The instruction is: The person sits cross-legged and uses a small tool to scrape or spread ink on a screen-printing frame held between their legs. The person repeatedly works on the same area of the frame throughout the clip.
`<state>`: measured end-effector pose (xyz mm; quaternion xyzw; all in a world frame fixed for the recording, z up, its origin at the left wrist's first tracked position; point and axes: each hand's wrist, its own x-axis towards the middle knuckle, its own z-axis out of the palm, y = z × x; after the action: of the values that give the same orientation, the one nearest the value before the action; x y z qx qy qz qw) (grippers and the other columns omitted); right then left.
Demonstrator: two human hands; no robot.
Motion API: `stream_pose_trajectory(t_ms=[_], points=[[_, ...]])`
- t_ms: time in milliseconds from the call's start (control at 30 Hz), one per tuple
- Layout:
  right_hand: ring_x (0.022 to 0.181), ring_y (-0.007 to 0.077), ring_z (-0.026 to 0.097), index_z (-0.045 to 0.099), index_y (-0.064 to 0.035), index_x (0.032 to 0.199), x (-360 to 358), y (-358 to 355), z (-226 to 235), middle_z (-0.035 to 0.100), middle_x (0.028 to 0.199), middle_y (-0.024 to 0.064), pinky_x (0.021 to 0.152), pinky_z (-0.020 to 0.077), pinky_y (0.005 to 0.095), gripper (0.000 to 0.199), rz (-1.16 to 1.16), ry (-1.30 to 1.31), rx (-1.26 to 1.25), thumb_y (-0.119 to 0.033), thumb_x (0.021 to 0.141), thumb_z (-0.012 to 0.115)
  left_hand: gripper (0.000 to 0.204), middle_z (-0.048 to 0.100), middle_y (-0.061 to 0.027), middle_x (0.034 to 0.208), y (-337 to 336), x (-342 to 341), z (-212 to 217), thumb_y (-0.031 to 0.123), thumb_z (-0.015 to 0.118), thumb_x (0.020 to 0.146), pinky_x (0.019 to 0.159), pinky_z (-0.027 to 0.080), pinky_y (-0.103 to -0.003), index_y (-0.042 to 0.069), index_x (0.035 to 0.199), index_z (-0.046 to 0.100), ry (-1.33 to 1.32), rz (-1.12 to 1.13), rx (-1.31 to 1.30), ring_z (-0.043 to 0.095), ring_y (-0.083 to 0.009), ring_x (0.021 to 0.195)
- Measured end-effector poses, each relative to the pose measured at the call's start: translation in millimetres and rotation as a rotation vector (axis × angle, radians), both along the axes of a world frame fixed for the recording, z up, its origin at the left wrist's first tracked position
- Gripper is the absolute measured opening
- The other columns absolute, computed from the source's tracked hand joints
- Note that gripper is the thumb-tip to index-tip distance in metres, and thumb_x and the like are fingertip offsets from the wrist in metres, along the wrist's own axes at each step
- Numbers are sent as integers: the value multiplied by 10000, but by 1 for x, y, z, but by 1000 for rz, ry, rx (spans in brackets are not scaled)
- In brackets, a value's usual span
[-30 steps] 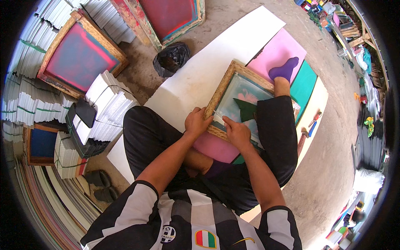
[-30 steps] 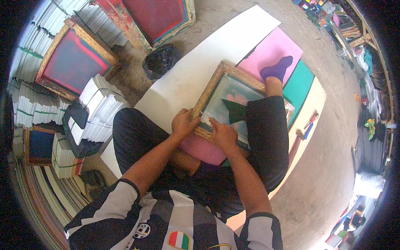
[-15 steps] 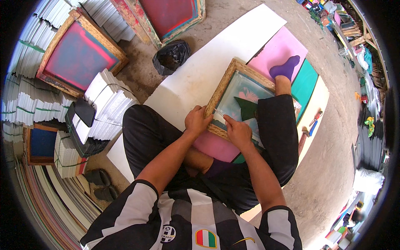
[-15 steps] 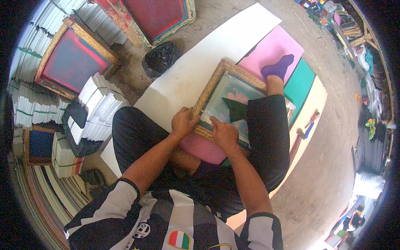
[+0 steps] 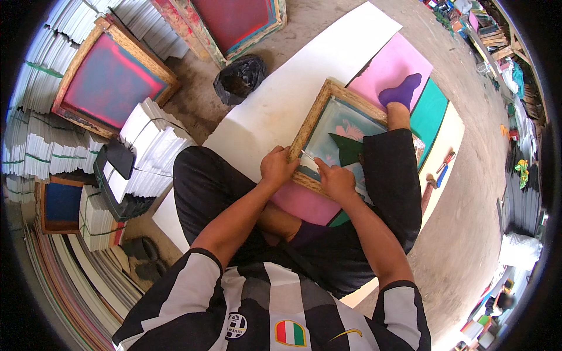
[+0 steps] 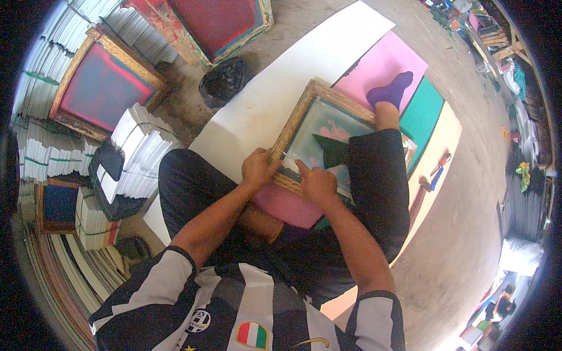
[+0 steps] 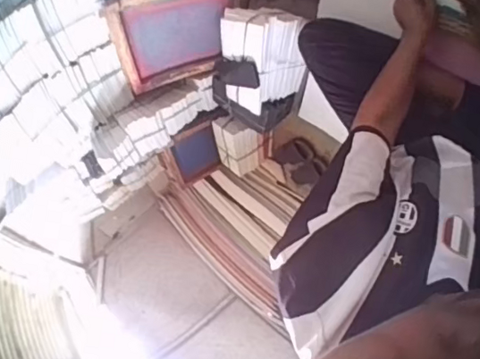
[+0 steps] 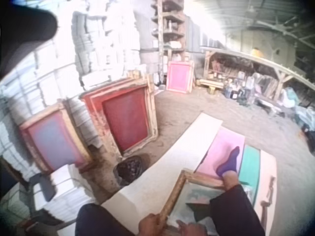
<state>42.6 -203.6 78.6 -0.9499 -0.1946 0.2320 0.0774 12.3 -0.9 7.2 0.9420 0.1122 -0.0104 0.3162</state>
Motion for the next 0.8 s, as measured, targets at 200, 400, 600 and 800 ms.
stream_pose_trajectory(t_ms=[200,400,600,800], points=[[840,405,709,704,-249,1310,-2,-30,-79,748,992,186,789,557,426,324,-272,92,781,-258,994,629,461,680,-123,972,-6,3,1,353,765,802,769,562,-461,97,1185,745,-9,-13,-18,695,-352,866],[1038,394,705,686,-250,1331,1,-2,5,731,1166,190,924,540,462,342,-64,73,18,-263,997,615,458,676,-135,969,2,0,-7,359,765,807,775,559,-464,85,1174,742,-12,16,-16,693,-351,881],[1064,395,696,676,-250,1350,12,-33,-72,734,1128,221,948,531,442,357,-285,310,754,-266,1001,608,467,677,-134,972,-3,1,-4,369,755,810,777,557,-468,98,1191,739,-24,-8,-51,693,-350,885],[1060,379,704,694,-247,1329,4,-14,-19,722,1123,250,948,531,428,340,-154,143,266,-306,1003,616,453,680,-126,975,4,-1,-5,357,757,809,781,556,-463,104,1185,743,-6,2,-31,692,-348,887]])
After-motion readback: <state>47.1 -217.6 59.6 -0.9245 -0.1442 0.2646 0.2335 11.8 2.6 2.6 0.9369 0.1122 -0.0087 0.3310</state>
